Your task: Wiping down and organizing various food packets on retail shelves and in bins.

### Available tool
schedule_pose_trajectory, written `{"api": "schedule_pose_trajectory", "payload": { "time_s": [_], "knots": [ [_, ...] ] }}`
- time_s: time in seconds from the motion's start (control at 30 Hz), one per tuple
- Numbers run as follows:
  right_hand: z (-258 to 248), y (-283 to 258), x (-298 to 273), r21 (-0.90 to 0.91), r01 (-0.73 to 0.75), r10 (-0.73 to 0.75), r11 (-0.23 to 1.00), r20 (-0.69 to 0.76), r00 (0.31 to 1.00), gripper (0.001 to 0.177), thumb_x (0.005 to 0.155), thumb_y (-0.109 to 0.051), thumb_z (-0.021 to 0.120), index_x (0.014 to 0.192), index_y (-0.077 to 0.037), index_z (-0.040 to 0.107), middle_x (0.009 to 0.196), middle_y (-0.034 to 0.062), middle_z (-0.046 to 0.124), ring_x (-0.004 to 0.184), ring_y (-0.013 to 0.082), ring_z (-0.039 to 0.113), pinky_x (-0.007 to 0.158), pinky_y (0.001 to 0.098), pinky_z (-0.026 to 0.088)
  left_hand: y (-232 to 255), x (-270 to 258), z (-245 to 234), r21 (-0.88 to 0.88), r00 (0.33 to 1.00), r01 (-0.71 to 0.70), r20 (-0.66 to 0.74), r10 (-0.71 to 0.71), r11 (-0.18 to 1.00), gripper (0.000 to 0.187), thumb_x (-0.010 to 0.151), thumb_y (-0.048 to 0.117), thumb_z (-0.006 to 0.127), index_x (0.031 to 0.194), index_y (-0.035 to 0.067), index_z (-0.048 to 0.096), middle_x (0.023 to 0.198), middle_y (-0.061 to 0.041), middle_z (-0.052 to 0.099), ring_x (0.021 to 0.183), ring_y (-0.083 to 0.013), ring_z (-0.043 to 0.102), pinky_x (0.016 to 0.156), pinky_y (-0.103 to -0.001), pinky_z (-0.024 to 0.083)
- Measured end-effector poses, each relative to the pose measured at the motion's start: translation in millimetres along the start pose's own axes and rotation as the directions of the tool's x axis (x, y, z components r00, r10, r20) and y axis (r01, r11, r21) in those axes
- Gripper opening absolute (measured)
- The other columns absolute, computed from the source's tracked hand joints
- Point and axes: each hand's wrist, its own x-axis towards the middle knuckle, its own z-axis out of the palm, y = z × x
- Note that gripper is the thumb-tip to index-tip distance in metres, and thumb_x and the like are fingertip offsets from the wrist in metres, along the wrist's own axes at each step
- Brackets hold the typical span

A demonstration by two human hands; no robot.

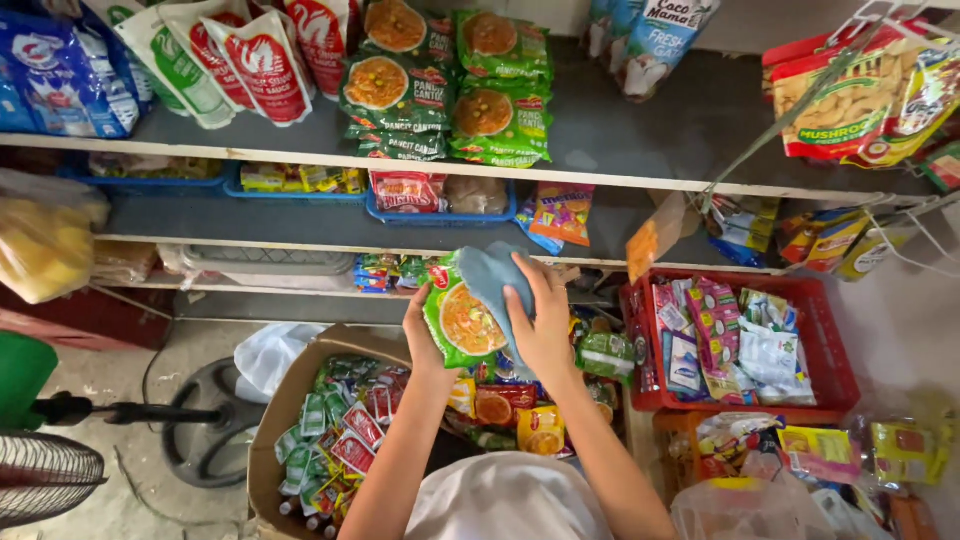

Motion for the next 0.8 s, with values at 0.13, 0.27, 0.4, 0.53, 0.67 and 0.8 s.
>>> {"api": "schedule_pose_trajectory", "payload": {
  "time_s": [0.13,0.27,0.4,0.53,0.67,0.8],
  "knots": [
    [-2,11,-17,-0.163,0.047,-0.057,0.985,-0.062,0.996,0.037,0.101,-0.015,0.067,0.137,-0.007,0.066,0.133,0.0226,0.061,0.121,0.0398,0.059,0.101,0.0443,0.048,2,8,-7,-0.09,0.999,0.04,-0.002,-0.04,0.995,0.052,0.098,0.041,0.042,0.131,0.005,0.061,0.129,-0.016,0.067,0.117,-0.0334,0.066,0.103,-0.048,0.051],
    [-10,-17,-14,-0.049,0.221,-0.223,0.974,-0.04,0.974,0.047,0.093,-0.029,0.074,0.136,-0.012,0.065,0.142,0.0198,0.057,0.128,0.0361,0.057,0.107,0.0434,0.048,-6,36,-70,-0.03,1.0,-0.017,0.01,0.017,0.999,0.056,0.099,0.047,0.037,0.135,0.009,0.058,0.132,-0.016,0.065,0.121,-0.0344,0.062,0.105,-0.05,0.049],
    [-4,-34,-6,-0.285,0.639,-0.592,0.715,0.24,0.769,0.067,0.074,-0.055,0.077,0.131,-0.021,0.065,0.138,0.0115,0.06,0.124,0.0378,0.058,0.105,0.0558,0.044,-4,19,-58,0.011,0.968,0.122,0.218,-0.122,0.992,0.065,0.097,0.055,0.034,0.139,0.011,0.057,0.135,-0.015,0.064,0.122,-0.0353,0.061,0.104,-0.051,0.049],
    [1,20,-14,-0.225,0.589,-0.571,0.777,0.143,0.808,0.063,0.085,-0.05,0.075,0.136,-0.015,0.064,0.136,0.0149,0.064,0.118,0.038,0.063,0.101,0.0477,0.053,-6,12,-34,0.02,0.974,0.227,-0.026,-0.227,0.974,0.06,0.097,0.048,0.038,0.137,0.008,0.059,0.132,-0.015,0.065,0.118,-0.0326,0.063,0.105,-0.049,0.051],
    [11,74,-20,-0.085,0.254,-0.265,0.963,-0.164,0.95,0.041,0.094,-0.033,0.067,0.125,-0.006,0.068,0.109,0.015,0.073,0.097,0.0266,0.071,0.086,0.0386,0.056,-15,8,-28,0.275,0.965,0.14,-0.254,-0.068,0.951,0.051,0.091,0.052,0.054,0.124,0.014,0.06,0.115,-0.006,0.064,0.102,-0.023,0.061,0.093,-0.041,0.048],
    [6,89,-10,0.057,-0.139,0.15,0.989,-0.403,0.903,0.035,0.105,-0.026,0.053,0.117,0.005,0.064,0.087,0.0128,0.069,0.075,0.0169,0.064,0.071,0.0319,0.049,-19,4,-51,0.83,0.961,-0.13,-0.028,0.274,0.542,0.049,0.088,0.033,0.083,0.117,0.001,0.059,0.108,-0.011,0.062,0.099,-0.0217,0.059,0.091,-0.04,0.048]
  ]
}}
